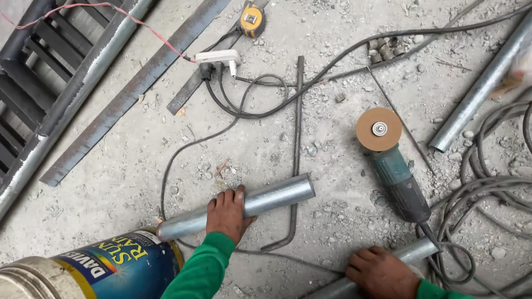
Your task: The person uses an angle grinder to cut a metal pipe, then fits a smaller pipe inside the larger one to mark a cut line. They cut the larger pipe along the marked line and test the fit of the two pieces.
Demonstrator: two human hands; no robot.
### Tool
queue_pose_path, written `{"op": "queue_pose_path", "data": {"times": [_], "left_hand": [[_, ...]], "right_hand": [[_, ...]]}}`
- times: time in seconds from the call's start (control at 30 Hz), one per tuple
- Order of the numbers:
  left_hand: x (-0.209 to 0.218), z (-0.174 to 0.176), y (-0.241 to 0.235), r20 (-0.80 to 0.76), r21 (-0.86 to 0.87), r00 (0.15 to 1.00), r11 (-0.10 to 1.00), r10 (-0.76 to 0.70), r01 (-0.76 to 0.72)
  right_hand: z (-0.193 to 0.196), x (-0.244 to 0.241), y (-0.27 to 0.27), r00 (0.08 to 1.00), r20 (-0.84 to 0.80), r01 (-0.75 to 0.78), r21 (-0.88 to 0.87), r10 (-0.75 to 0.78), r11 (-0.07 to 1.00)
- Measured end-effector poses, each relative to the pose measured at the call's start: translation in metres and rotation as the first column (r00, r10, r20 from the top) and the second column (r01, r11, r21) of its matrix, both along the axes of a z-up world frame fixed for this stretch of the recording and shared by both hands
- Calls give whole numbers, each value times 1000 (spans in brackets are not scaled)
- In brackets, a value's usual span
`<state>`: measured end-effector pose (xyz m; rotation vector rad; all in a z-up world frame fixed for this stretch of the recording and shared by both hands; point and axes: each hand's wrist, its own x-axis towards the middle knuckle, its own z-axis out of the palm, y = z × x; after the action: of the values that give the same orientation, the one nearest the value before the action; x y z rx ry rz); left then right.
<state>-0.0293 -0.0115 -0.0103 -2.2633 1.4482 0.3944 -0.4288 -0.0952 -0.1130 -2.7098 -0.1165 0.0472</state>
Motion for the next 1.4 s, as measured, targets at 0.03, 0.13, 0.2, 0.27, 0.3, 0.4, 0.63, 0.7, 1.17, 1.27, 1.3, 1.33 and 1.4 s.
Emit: {"op": "queue_pose_path", "data": {"times": [0.03,0.13,0.2,0.27,0.3,0.4,0.63,0.7,1.17,1.27,1.3,1.33,1.4], "left_hand": [[5,1,-3,0,1,1000,1000,-2,2],[21,19,-22,-82,90,994,994,65,-58],[27,47,-40,-119,144,989,987,87,-70],[38,53,-46,-99,90,994,995,50,-41],[44,57,-47,-80,36,997,999,19,-16],[22,61,-55,-86,129,994,990,72,-60],[32,25,-74,39,88,997,994,69,-72],[33,40,-74,-95,86,976,979,194,-186],[38,161,-48,-435,159,845,950,311,-269],[41,152,-44,-457,144,849,964,266,-224],[43,150,-43,-460,132,857,973,231,-191],[44,144,-40,-462,131,857,973,230,-191],[46,134,-36,-417,83,900,991,127,-102]], "right_hand": [[11,0,-4,1000,0,2,1,-2,1000],[47,3,-23,979,-183,117,175,-85,978],[76,4,-37,946,-266,275,352,-186,895],[103,0,-54,905,-310,401,389,-292,829],[116,-1,-62,850,-361,515,417,-384,749],[129,-19,-84,652,-545,740,301,-528,602],[169,-42,-116,354,-609,905,31,-709,425],[171,-50,-125,251,-694,853,-170,-674,493],[179,-48,-142,657,-263,735,17,-707,677],[178,-48,-142,718,-180,672,-69,-672,737],[178,-47,-142,733,-181,640,-143,-656,754],[178,-47,-140,732,-181,640,-146,-656,754],[179,-44,-138,677,-241,674,-175,-695,717]]}}
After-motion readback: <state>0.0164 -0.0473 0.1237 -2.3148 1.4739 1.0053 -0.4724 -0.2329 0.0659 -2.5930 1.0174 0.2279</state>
